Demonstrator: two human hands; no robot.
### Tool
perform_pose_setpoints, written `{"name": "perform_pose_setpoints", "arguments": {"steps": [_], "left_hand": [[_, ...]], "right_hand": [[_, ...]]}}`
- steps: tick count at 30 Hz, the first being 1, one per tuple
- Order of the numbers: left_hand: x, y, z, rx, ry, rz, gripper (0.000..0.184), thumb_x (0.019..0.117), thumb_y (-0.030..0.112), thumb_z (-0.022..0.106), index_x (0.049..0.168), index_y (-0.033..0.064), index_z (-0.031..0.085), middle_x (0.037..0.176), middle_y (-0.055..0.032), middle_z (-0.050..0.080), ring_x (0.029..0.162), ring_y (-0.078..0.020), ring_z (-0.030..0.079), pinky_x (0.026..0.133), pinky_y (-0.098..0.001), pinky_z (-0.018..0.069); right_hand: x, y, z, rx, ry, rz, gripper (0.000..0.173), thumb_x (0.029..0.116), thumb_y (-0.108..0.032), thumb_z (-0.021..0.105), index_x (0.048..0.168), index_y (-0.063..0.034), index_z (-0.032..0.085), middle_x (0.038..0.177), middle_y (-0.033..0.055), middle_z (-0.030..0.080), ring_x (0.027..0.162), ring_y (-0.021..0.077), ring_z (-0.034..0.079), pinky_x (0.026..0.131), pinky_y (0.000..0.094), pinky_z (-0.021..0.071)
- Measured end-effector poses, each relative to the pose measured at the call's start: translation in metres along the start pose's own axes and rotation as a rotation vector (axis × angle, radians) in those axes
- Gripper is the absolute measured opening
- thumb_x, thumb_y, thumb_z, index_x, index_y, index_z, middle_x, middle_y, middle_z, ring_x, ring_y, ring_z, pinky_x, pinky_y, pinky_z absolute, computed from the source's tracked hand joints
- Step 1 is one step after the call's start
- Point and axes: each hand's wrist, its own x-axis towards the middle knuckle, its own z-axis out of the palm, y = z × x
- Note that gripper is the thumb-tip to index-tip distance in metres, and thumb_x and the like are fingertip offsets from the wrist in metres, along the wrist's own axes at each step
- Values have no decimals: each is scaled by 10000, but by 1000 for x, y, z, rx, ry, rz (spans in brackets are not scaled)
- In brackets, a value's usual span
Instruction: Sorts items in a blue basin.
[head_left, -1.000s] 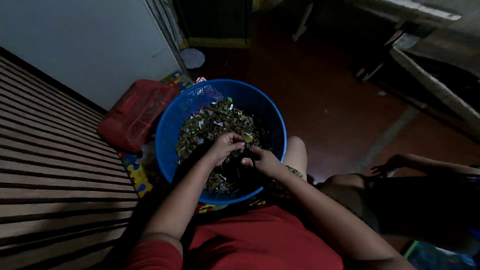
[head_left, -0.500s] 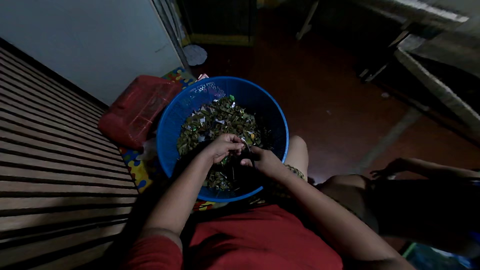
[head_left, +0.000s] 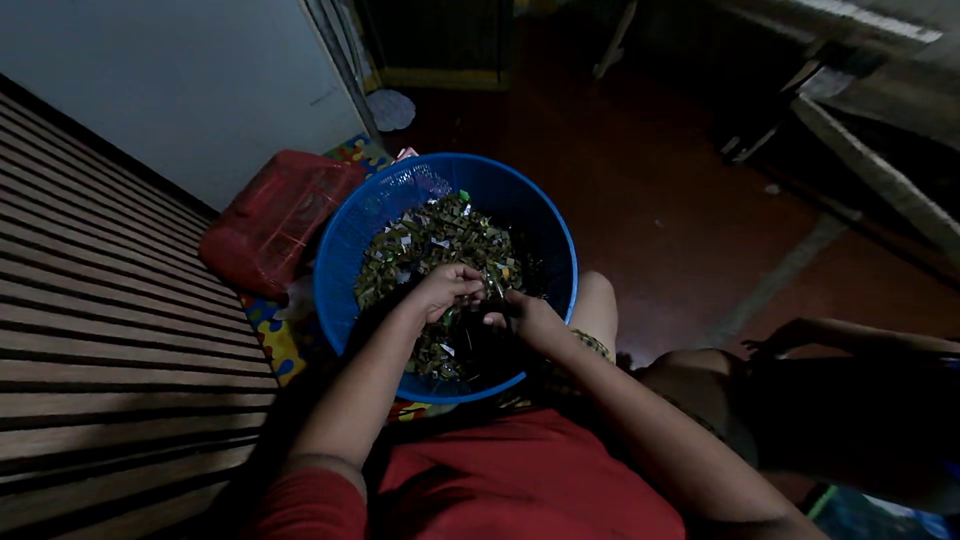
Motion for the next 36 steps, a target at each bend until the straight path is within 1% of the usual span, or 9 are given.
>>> {"name": "perform_pose_setpoints", "arguments": {"steps": [4, 11, 14, 17, 22, 29, 32, 34, 36], "left_hand": [[-1, 3, -5, -136, 22, 106, 395, 953, -137, 545, 1323, 0, 560, 1155, -115, 655, 938, -181, 679, 874, -354, 581], [-3, 3, 1, -168, 57, 189, 393, 945, -134, 568, 1314, -2, 563, 1154, -106, 650, 938, -165, 668, 862, -330, 576], [-4, 5, 2, -173, 98, 217, 384, 980, -107, 538, 1344, 13, 547, 1200, -99, 634, 975, -161, 662, 894, -334, 568], [-3, 4, 1, -148, 133, 243, 354, 1033, -33, 504, 1381, 28, 519, 1253, -98, 629, 1046, -166, 661, 946, -343, 552], [-1, 2, 0, 293, 244, 296, 343, 1066, 204, 563, 1386, 80, 579, 1331, -126, 638, 1121, -235, 661, 951, -429, 554], [-16, 24, -3, 601, 402, 365, 283, 1050, 195, 600, 1293, 62, 662, 1300, -132, 665, 1147, -251, 668, 1001, -456, 536], [-20, 31, -7, 815, 500, 429, 212, 1012, 190, 664, 1182, 76, 719, 1213, -136, 680, 1070, -259, 683, 946, -464, 561], [-30, 40, -4, 950, 486, 369, 238, 978, 245, 718, 1170, 105, 730, 1247, -147, 662, 1096, -321, 660, 933, -537, 549], [-32, 43, -4, 1079, 400, 267, 365, 917, 319, 788, 1219, 126, 718, 1296, -168, 637, 1192, -382, 611, 991, -606, 505]], "right_hand": [[0, 0, -1, 30, 0, 29, 624, 942, -633, 609, 1233, -82, 609, 1022, 145, 675, 964, 297, 664, 869, 552, 526], [-2, -5, -2, -50, -57, 47, 698, 929, -681, 582, 1285, -81, 588, 1060, 169, 673, 1006, 334, 657, 882, 587, 514], [-2, -5, -2, -50, -54, 48, 705, 932, -681, 577, 1317, -91, 584, 1076, 164, 679, 1019, 335, 660, 894, 589, 516], [-2, -4, -2, -43, -40, 28, 690, 930, -681, 580, 1266, -78, 593, 1033, 153, 672, 982, 317, 658, 872, 568, 520], [-3, 1, 0, 9, 37, 8, 646, 935, -662, 590, 1210, -79, 626, 994, 135, 673, 945, 297, 663, 857, 553, 532], [-3, 3, -2, -2, 54, 7, 627, 944, -654, 584, 1198, -83, 633, 994, 136, 672, 949, 298, 661, 862, 550, 526], [-3, 2, -3, -11, 44, 9, 622, 948, -646, 585, 1208, -82, 628, 1009, 143, 673, 968, 306, 661, 871, 554, 524], [-3, 1, -4, -20, 34, 12, 629, 945, -646, 590, 1218, -80, 621, 1018, 151, 672, 979, 314, 660, 873, 559, 524], [-3, 0, -4, -35, 29, 19, 643, 939, -656, 591, 1212, -74, 614, 1010, 153, 666, 976, 319, 657, 866, 559, 522]]}}
